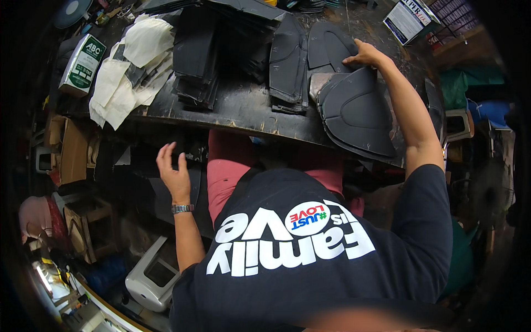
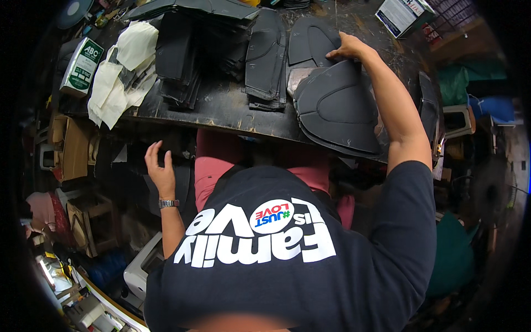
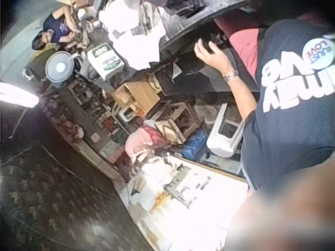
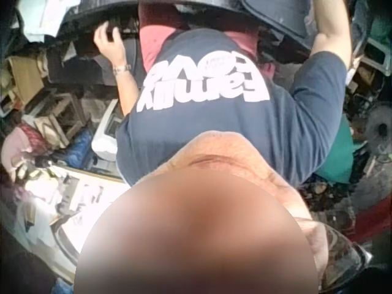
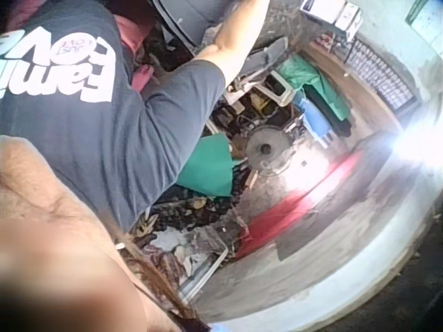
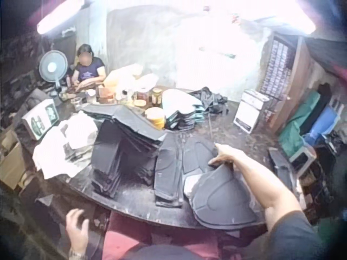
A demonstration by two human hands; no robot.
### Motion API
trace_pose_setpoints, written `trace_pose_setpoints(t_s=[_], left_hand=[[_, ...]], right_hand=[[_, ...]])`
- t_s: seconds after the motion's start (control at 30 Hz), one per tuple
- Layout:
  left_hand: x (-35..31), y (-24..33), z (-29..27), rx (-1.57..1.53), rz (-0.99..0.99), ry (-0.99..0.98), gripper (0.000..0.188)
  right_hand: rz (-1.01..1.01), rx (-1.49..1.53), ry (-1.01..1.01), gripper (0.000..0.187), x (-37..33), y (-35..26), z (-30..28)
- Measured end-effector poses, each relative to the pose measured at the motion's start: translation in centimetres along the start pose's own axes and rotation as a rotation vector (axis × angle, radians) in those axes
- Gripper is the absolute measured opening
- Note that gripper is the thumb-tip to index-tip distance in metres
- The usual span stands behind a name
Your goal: The person repeatedly picks up black rubber pieces from a workbench, flips them over, and stacks them into separate piles. The person handles the pieces one at a time and organizes them by shape and size.
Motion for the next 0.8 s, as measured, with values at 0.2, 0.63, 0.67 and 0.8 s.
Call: trace_pose_setpoints(t_s=[0.2, 0.63, 0.67, 0.8], left_hand=[[3.2, 9.9, 2.9, -0.313, 0.232, -0.205, 0.023], [3.8, 14.8, 6.8, -0.515, 0.385, -0.441, 0.022], [3.5, 14.8, 6.7, -0.517, 0.370, -0.445, 0.022], [2.5, 15.4, 6.7, -0.558, 0.309, -0.469, 0.021]], right_hand=[[0.108, 0.012, 0.024, 0.108, 2.7, 1.4, 0.7], [-0.290, 0.597, 0.582, 0.028, 4.2, 5.3, -10.0], [-0.230, 0.399, 0.713, 0.016, 3.4, 4.8, -11.9], [-0.566, 0.016, 0.953, 0.012, 2.4, -0.9, -14.5]])
Point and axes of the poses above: each hand's wrist, its own x-axis towards the middle knuckle, its own z-axis out of the palm, y = z × x, the point moved 1 cm from there along x, towards the middle knuckle, and after that the axes turned 3 degrees about -x, right-handed, at the moved point
